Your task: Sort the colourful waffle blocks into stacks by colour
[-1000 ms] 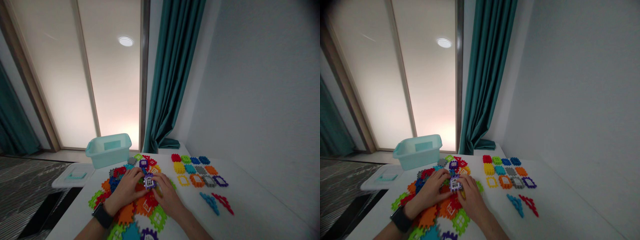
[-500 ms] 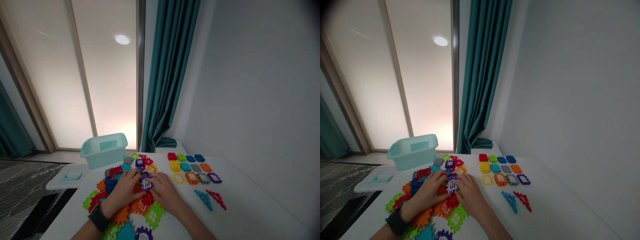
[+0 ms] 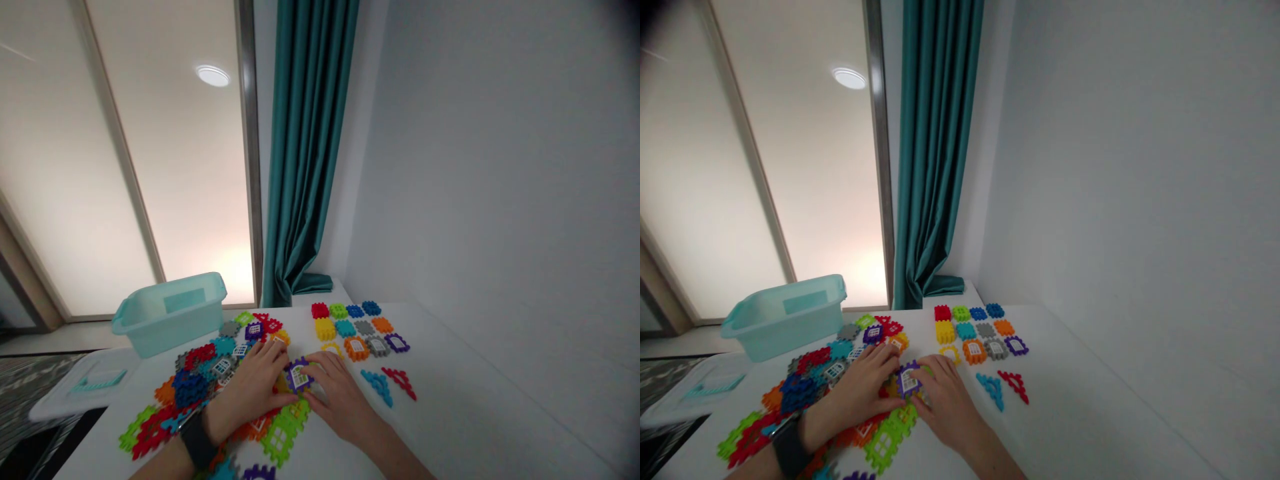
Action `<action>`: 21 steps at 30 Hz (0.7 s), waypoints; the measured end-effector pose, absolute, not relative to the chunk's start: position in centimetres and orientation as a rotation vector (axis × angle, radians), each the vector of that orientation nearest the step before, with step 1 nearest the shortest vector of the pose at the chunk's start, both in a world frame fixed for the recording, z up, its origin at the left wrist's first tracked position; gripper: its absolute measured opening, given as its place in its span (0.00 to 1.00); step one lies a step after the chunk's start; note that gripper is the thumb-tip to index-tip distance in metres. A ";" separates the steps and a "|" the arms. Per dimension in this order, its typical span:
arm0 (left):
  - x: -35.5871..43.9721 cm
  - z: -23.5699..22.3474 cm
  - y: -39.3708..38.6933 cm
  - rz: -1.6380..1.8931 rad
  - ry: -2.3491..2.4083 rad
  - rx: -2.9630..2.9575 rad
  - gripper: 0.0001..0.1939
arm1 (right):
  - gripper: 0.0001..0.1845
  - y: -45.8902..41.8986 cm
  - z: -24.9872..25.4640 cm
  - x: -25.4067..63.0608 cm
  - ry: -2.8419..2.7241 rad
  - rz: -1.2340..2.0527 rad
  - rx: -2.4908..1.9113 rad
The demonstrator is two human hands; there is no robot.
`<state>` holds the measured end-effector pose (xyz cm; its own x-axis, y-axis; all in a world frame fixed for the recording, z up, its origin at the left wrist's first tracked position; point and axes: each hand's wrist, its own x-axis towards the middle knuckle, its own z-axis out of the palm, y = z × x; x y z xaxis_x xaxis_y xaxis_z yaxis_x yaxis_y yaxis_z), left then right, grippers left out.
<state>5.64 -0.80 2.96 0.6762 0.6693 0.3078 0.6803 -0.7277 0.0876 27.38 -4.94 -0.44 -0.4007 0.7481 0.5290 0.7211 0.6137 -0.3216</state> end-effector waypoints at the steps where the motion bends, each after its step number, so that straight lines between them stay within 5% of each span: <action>1: 6.2 3.1 -0.7 -0.503 -1.121 -2.848 0.21 | 0.21 -5.0 -0.5 27.7 -2.176 0.038 -1.153; 21: 20.5 2.6 3.1 -0.579 -0.767 -2.977 0.15 | 0.16 -5.1 -2.9 42.6 -1.905 -0.249 -1.383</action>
<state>20.46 3.12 2.64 0.8111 0.4644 0.3556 0.4692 -0.8796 0.0784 42.62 -5.14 -2.92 -0.1296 0.7325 0.6683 0.8799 0.3957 -0.2631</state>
